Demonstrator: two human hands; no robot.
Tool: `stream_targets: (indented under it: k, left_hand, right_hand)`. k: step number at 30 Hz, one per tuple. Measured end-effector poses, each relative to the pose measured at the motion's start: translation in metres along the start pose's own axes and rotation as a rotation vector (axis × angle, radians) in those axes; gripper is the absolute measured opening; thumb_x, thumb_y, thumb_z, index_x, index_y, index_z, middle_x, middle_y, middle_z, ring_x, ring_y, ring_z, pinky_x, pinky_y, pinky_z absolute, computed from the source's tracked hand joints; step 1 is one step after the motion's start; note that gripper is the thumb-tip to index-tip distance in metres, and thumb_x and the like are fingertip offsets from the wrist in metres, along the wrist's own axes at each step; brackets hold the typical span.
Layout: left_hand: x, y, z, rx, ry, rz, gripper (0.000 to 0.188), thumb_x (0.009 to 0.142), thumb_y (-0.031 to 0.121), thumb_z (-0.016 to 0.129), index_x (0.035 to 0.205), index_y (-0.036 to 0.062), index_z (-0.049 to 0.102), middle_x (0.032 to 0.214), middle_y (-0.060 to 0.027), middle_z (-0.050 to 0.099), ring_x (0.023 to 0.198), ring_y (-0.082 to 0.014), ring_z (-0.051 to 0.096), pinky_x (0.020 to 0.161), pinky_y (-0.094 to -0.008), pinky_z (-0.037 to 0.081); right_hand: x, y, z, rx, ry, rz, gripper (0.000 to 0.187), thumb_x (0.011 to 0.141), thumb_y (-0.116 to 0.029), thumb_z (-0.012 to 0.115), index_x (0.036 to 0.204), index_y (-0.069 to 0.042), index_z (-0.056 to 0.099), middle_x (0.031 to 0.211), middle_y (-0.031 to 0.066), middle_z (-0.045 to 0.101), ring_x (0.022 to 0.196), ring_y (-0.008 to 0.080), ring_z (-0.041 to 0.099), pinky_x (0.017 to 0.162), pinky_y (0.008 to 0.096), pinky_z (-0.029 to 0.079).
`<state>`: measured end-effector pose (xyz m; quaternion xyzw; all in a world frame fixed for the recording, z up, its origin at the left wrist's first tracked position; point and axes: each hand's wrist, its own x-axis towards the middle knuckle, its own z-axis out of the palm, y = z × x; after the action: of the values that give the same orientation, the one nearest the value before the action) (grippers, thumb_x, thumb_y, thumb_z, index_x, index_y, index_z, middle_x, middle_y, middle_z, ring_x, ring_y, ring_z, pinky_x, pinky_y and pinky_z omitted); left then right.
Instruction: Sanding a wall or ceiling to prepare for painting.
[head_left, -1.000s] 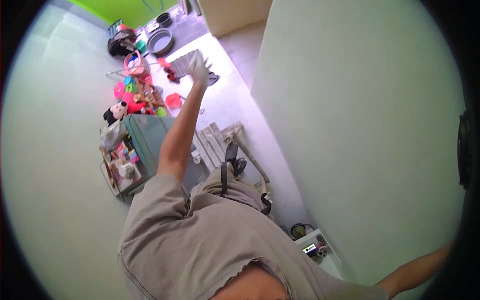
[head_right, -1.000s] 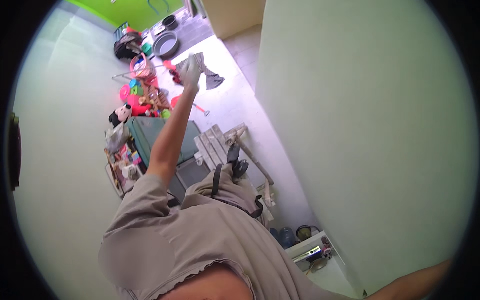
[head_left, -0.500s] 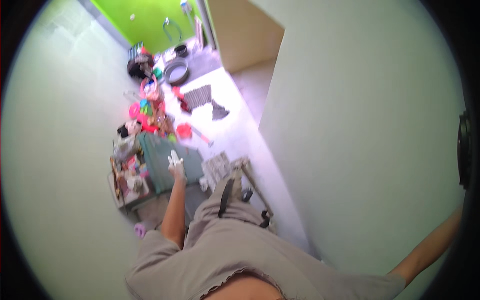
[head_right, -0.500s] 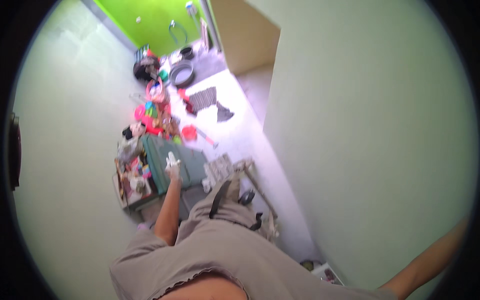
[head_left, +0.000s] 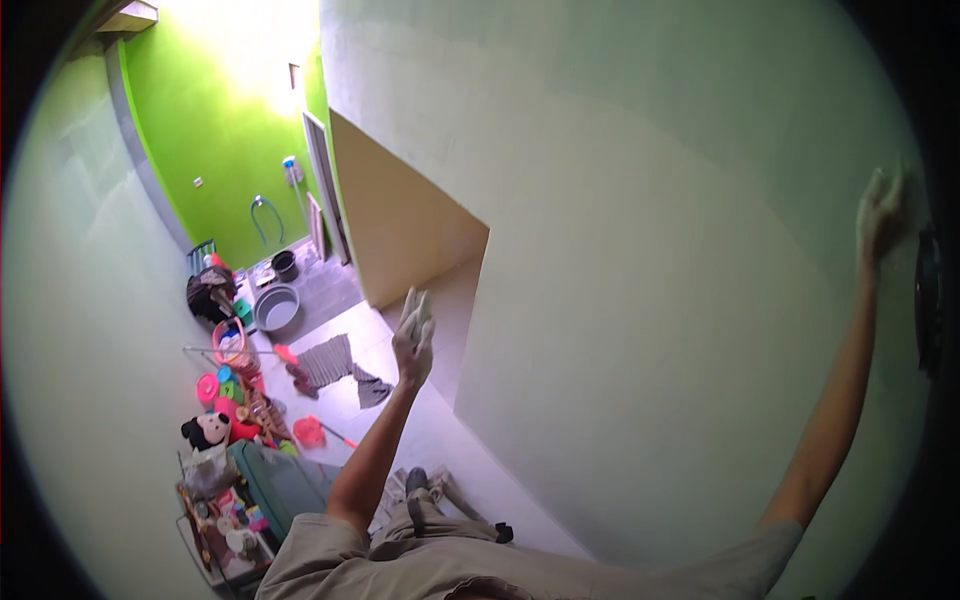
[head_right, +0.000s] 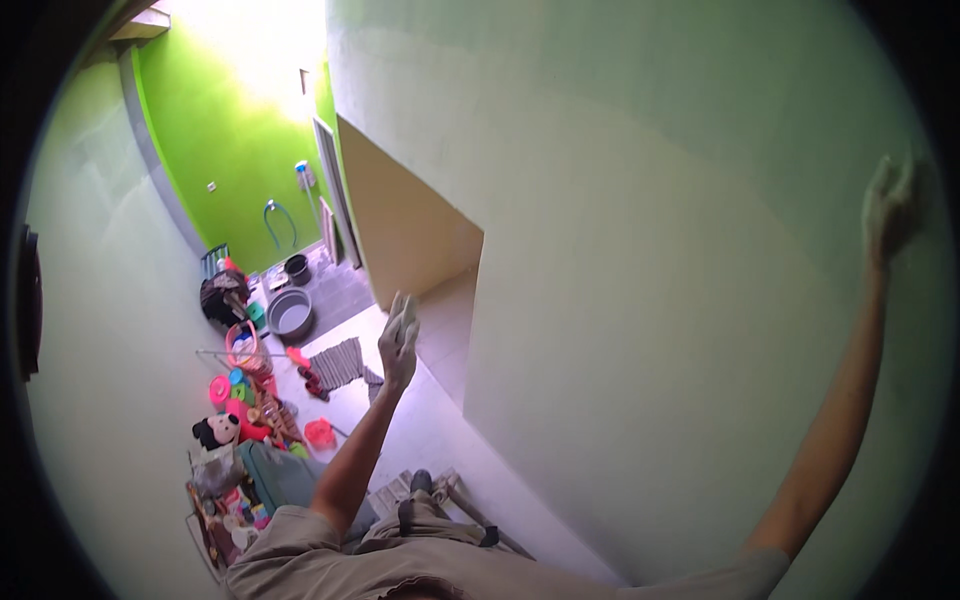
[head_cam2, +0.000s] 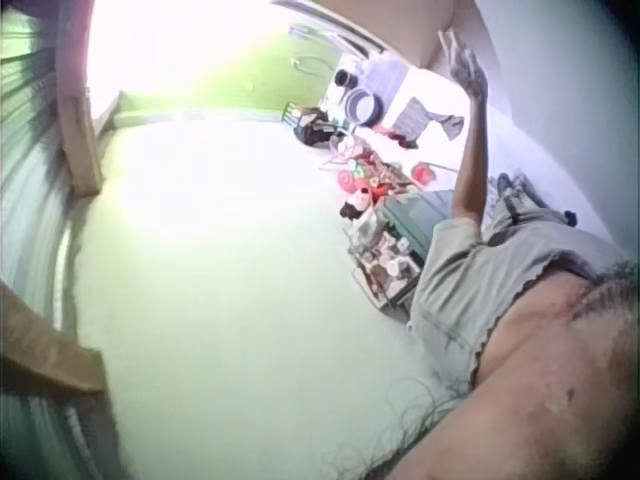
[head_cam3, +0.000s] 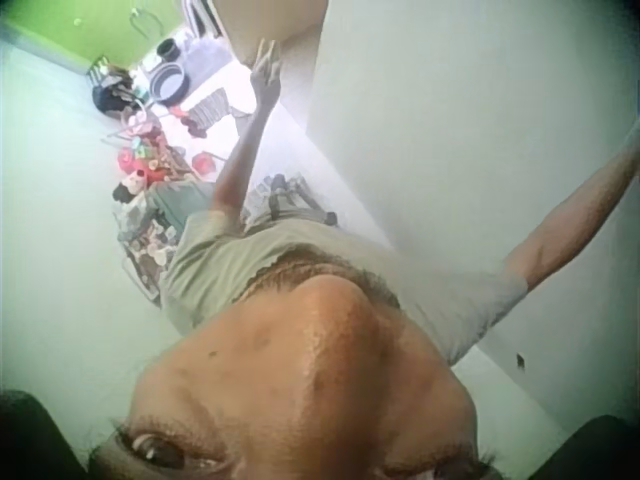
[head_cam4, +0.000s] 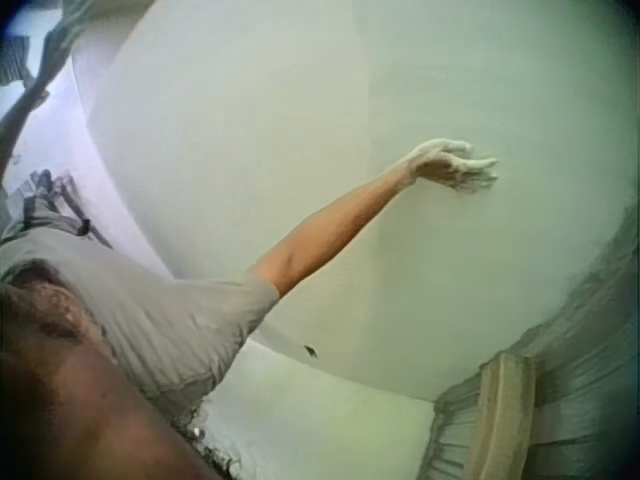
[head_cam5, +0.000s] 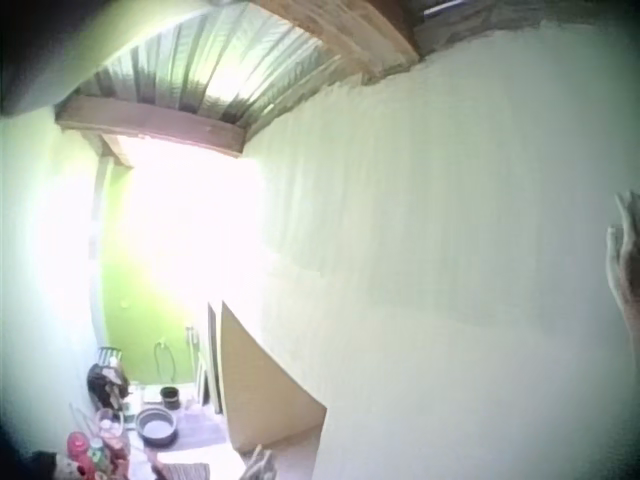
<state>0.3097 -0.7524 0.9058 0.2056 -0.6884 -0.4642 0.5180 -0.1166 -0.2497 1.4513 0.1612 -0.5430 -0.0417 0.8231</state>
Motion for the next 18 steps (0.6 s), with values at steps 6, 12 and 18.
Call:
stream_targets:
  k: [6, 12, 18]
  left_hand:
    - [0.184, 0.081, 0.085, -0.046, 0.040, 0.351, 0.043, 0.098, 0.004, 0.058, 0.141, 0.0025, 0.059, 0.160, -0.0240, 0.038, 0.145, -0.0324, 0.044, 0.114, -0.0355, 0.040]
    - [0.319, 0.161, 0.183, -0.187, 0.087, 0.650, 0.036, 0.103, 0.011, 0.056, 0.138, 0.0044, 0.063, 0.158, -0.0217, 0.041, 0.146, -0.0333, 0.043, 0.113, -0.0405, 0.044]
    - [0.388, 0.165, 0.259, -0.113, 0.151, 0.902, 0.041, 0.098, 0.002, 0.057, 0.139, 0.0044, 0.061, 0.162, -0.0226, 0.034, 0.147, -0.0365, 0.041, 0.121, -0.0519, 0.031]
  right_hand:
    - [0.061, -0.194, -0.011, 0.287, 0.107, -0.080, 0.046, 0.105, -0.032, 0.054, 0.149, -0.018, 0.052, 0.149, 0.0169, 0.053, 0.138, 0.0359, 0.049, 0.114, 0.0491, 0.037]
    - [0.064, -0.237, -0.017, 0.119, -0.049, -0.042, 0.046, 0.108, -0.032, 0.045, 0.154, -0.028, 0.045, 0.157, 0.0141, 0.045, 0.143, 0.0347, 0.045, 0.116, 0.0530, 0.035]
    - [0.066, -0.247, -0.028, 0.047, -0.118, -0.055, 0.047, 0.106, -0.028, 0.048, 0.153, -0.022, 0.047, 0.156, 0.0136, 0.046, 0.143, 0.0350, 0.044, 0.117, 0.0545, 0.033]
